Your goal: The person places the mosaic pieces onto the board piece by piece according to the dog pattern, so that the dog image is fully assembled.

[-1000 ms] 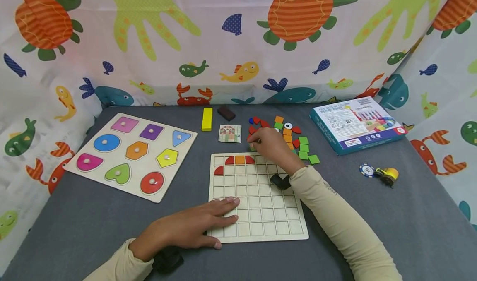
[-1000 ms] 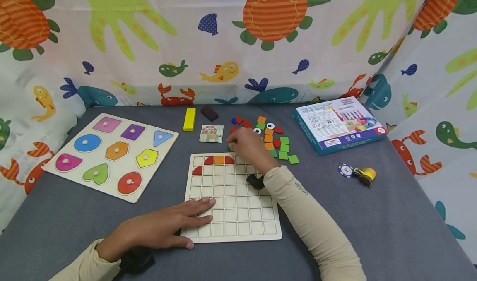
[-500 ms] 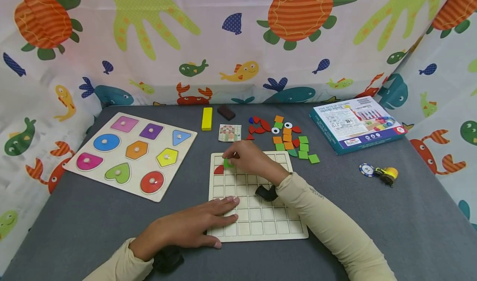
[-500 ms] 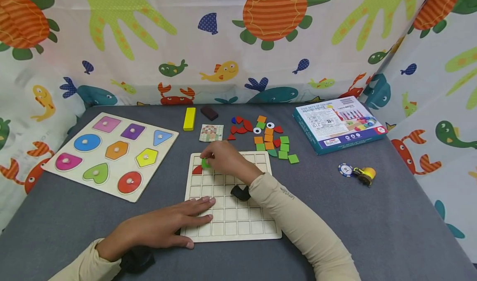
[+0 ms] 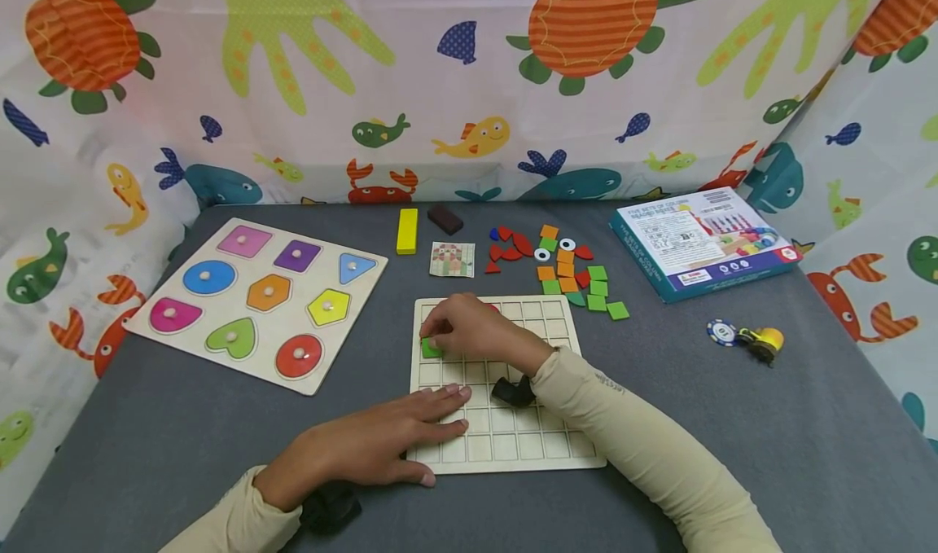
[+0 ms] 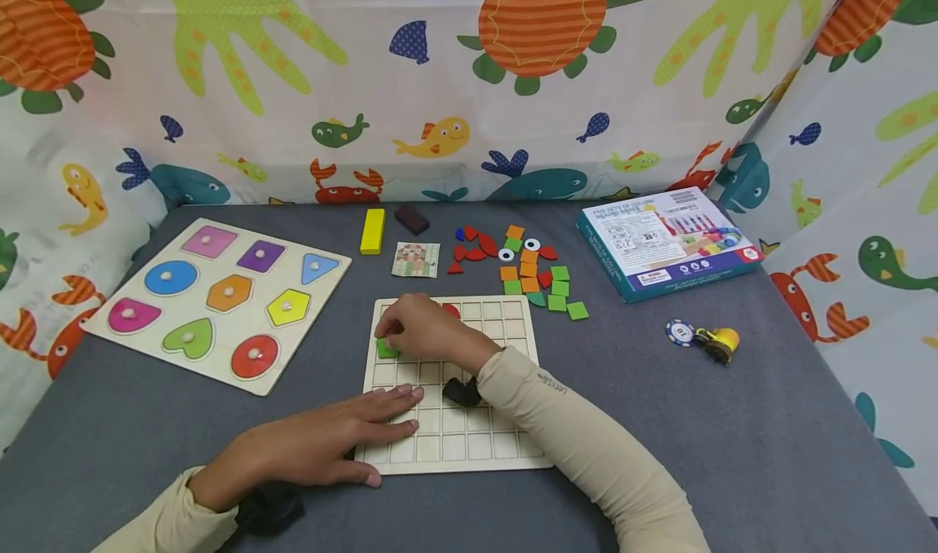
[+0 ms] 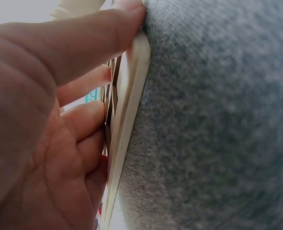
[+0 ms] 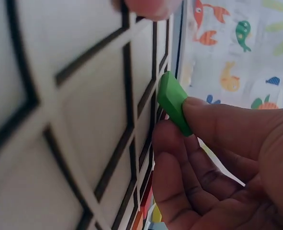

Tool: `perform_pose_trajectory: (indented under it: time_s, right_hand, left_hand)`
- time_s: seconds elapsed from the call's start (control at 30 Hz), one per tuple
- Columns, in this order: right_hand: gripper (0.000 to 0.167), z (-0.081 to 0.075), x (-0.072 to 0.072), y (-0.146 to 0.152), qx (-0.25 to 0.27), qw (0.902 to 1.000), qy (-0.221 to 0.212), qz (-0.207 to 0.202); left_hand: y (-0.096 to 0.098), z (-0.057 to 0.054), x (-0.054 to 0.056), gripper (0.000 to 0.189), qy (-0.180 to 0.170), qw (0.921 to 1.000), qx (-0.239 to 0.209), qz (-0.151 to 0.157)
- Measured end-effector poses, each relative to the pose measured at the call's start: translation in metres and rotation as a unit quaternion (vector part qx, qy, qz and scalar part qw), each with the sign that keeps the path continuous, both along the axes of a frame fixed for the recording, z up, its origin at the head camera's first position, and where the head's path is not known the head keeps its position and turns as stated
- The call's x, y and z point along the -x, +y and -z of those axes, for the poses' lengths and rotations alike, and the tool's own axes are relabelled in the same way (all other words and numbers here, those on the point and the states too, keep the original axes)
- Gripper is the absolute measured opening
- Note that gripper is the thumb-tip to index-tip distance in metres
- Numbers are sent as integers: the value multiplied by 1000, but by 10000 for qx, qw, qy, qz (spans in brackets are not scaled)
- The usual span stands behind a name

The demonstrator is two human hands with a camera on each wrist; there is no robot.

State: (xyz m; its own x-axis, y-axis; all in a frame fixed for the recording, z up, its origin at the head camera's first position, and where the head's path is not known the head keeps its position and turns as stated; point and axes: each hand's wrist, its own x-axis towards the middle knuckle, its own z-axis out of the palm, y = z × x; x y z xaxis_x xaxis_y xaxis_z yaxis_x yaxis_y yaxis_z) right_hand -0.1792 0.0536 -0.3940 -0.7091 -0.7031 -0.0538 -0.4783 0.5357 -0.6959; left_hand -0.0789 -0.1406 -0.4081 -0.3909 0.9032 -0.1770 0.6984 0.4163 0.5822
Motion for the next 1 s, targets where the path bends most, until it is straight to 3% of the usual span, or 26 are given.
perform_pose_trajectory:
  time_s: [0.23, 0.73, 1.0]
  right_hand:
    - [11, 2, -1, -1, 45, 9997, 178, -144]
    - [15, -1, -2, -5, -518, 9976, 291, -347]
    - [19, -7, 6, 17, -405, 9982, 436, 59]
  left_hand:
    - [1, -1, 0, 67, -20, 10000, 12, -14]
    - [0, 0, 0, 66, -73, 9999, -16, -67]
    - [1, -1, 0, 66, -232, 9996, 88, -145]
